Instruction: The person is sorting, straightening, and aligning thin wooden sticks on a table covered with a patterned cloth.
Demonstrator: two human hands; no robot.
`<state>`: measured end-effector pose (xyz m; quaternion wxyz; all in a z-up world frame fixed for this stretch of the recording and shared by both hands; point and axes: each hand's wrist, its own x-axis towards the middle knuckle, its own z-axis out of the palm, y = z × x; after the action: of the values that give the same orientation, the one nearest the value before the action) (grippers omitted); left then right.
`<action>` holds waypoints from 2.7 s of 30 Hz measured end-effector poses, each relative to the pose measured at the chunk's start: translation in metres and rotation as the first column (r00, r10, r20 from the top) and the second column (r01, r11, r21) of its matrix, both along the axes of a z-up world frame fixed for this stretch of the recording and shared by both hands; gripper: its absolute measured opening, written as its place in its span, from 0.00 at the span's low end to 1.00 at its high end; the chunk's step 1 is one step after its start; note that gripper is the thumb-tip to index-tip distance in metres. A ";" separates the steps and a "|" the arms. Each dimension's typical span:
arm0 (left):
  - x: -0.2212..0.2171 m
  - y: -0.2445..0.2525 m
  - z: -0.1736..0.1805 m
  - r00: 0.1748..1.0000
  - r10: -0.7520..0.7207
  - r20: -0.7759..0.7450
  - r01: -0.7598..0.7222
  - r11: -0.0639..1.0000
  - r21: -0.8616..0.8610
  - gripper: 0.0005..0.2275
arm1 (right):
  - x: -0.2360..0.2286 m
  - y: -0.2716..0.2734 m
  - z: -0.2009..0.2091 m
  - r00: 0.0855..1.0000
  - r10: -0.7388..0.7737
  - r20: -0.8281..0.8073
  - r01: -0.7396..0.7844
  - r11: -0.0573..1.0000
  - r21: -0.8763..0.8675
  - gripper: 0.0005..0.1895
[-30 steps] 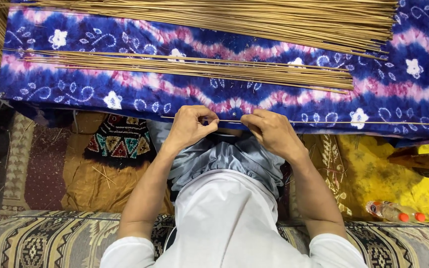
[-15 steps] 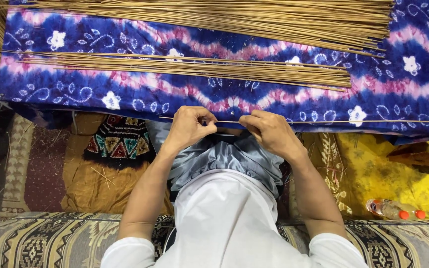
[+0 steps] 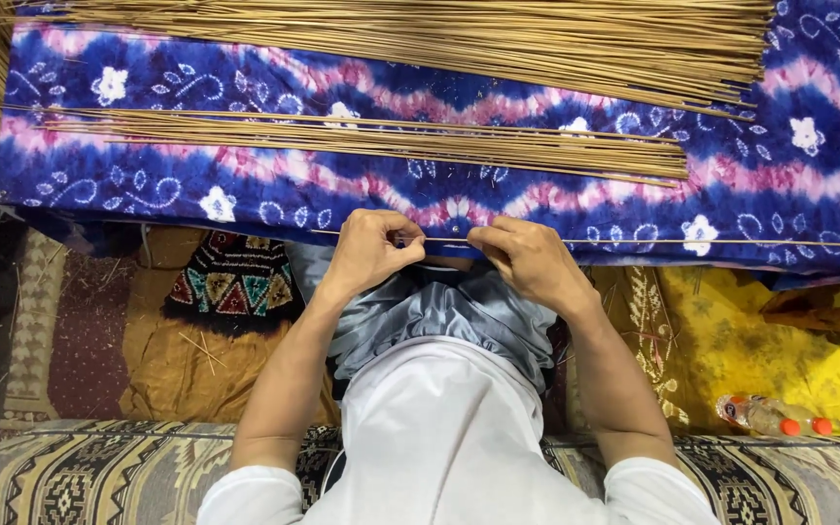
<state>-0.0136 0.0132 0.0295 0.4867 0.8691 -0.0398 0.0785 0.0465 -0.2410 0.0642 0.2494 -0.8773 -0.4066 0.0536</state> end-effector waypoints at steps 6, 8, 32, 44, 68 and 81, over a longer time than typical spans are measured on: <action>-0.001 0.000 -0.003 1.000 -0.015 0.026 0.014 1.000 0.020 0.03 | -0.002 0.001 0.001 1.000 0.011 -0.014 -0.011 1.000 0.009 0.07; -0.002 0.000 -0.004 0.999 -0.020 0.027 0.019 1.000 0.015 0.03 | -0.004 0.000 0.001 1.000 0.007 -0.014 -0.006 1.000 0.008 0.07; 0.003 0.000 -0.008 0.999 -0.038 0.029 0.038 0.999 0.005 0.04 | 0.003 -0.004 -0.012 0.998 0.011 -0.054 -0.010 1.000 0.023 0.08; 0.005 -0.002 0.014 0.998 -0.056 -0.004 0.056 0.998 0.013 0.03 | 0.009 -0.004 -0.009 0.997 -0.008 -0.080 0.010 1.000 0.023 0.08; -0.014 0.014 0.012 0.947 -0.162 0.277 0.019 0.889 0.457 0.02 | 0.002 -0.015 -0.008 0.998 -0.058 0.019 0.057 0.997 0.044 0.08; -0.002 -0.003 -0.005 0.950 -0.133 0.283 0.026 0.936 0.352 0.05 | 0.001 -0.008 -0.008 0.999 -0.045 0.018 0.043 0.995 0.084 0.07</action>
<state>-0.0159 0.0099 0.0247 0.3184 0.9161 -0.1622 0.1821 0.0473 -0.2485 0.0564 0.2830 -0.8753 -0.3914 0.0222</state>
